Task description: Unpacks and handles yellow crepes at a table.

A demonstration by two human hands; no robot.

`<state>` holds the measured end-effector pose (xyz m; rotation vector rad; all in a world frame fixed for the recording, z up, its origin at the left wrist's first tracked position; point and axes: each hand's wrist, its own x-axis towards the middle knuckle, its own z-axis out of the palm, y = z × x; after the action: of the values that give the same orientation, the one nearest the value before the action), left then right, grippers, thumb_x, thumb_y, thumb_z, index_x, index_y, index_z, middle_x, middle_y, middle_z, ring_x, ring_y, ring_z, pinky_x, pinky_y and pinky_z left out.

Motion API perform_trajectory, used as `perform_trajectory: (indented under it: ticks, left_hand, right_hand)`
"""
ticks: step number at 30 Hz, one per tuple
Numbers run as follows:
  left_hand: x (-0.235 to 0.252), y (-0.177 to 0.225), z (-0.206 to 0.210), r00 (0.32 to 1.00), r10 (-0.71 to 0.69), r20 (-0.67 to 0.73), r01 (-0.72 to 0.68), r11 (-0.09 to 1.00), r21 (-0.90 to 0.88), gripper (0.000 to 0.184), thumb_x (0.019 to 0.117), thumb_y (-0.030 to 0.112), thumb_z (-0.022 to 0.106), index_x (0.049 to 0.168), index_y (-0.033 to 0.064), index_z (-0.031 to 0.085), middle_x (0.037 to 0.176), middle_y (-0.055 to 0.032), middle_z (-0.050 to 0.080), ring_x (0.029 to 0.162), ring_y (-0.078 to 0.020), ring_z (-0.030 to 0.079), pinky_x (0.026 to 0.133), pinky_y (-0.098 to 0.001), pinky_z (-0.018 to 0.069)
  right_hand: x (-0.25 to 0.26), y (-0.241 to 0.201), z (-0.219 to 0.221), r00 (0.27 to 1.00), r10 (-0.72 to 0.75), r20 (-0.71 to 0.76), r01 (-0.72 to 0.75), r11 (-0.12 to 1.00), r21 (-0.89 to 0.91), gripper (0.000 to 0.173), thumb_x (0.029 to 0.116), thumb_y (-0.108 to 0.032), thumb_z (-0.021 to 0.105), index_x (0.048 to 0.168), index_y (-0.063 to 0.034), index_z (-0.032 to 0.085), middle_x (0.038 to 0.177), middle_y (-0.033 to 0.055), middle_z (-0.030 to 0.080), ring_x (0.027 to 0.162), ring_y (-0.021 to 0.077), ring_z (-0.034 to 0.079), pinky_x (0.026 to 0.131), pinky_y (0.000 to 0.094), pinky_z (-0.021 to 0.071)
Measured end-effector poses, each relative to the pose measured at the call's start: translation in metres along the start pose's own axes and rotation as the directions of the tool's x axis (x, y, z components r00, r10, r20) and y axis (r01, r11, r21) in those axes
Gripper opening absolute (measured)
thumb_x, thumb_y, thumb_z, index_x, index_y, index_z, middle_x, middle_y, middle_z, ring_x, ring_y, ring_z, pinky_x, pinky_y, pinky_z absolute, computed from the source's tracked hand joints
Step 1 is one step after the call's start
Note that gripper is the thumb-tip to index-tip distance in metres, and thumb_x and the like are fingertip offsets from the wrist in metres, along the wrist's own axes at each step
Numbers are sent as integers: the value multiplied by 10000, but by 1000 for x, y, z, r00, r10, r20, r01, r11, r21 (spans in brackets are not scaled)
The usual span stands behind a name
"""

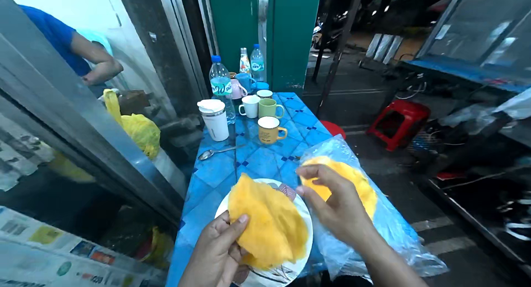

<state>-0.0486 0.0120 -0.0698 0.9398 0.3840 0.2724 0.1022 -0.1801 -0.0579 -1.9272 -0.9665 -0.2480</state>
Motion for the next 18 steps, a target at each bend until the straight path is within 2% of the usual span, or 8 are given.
perform_trajectory:
  ticks: [1,3,6,7,10,13,16,18]
  left_hand:
    - [-1,0,-2,1000,-2,-11,2,1000,-3,204,1048,3,436,1184,-70,569,1015,-201,725,856,-262,757,762,-414,654]
    - [-4,1,-5,1000,-6,-11,6,1000,-10,229,1056,21,415,1176,-74,585,1018,-209,724,852,-262,756,755,-409,653]
    - [-10,4,-8,999,-5,46,6,1000,-17,266,1071,83,377,1138,-40,603,989,-175,734,828,-220,755,732,-371,651]
    - [-12,5,-10,995,3,103,2,999,-52,280,1077,110,370,1136,-28,606,1006,-175,737,854,-228,759,762,-386,650]
    - [-17,8,-13,970,24,241,17,985,-169,314,1087,194,399,1157,1,636,1074,-194,738,944,-276,757,851,-446,632]
    - [-20,11,-12,956,45,289,-1,989,-151,335,1080,180,420,1295,-25,578,1158,-199,716,1022,-309,739,919,-491,610]
    - [-22,8,-11,963,125,237,-115,992,-55,321,1036,90,554,1325,-50,560,1176,-192,713,990,-295,746,884,-472,628]
    - [-23,6,-11,962,180,204,-190,981,30,278,1006,65,608,1262,-43,587,1164,-191,714,958,-286,751,853,-452,639]
  right_hand:
    - [-9,-9,11,999,-40,9,40,998,53,245,960,-253,696,1148,-98,714,1135,23,710,1054,147,687,894,401,602]
    - [-27,-27,30,993,-108,37,104,990,99,255,956,-355,711,1080,-134,740,1142,-8,721,1106,123,673,920,369,598]
    - [-43,-41,44,977,-213,25,211,976,62,441,886,-527,756,1077,-130,744,1179,49,715,1106,161,659,900,348,575]
    - [-46,-43,46,972,-234,23,233,972,26,468,867,-553,765,1082,-137,744,1188,54,712,1097,166,655,896,339,567]
    - [-50,-45,45,965,-264,-1,263,962,-71,349,921,-460,742,1066,-142,738,1184,51,716,1095,165,662,889,317,567]
    - [-50,-46,42,971,-235,-46,234,972,-16,220,956,-319,730,1038,-116,746,1175,66,726,1086,145,675,874,280,580]
    - [-51,-46,41,978,-205,-43,208,975,84,187,975,-256,707,1036,-83,742,1183,95,732,1108,162,693,903,302,602]
    - [-52,-46,42,979,-201,-36,204,971,122,176,989,-236,687,1029,-73,742,1177,103,734,1105,162,698,907,302,604]
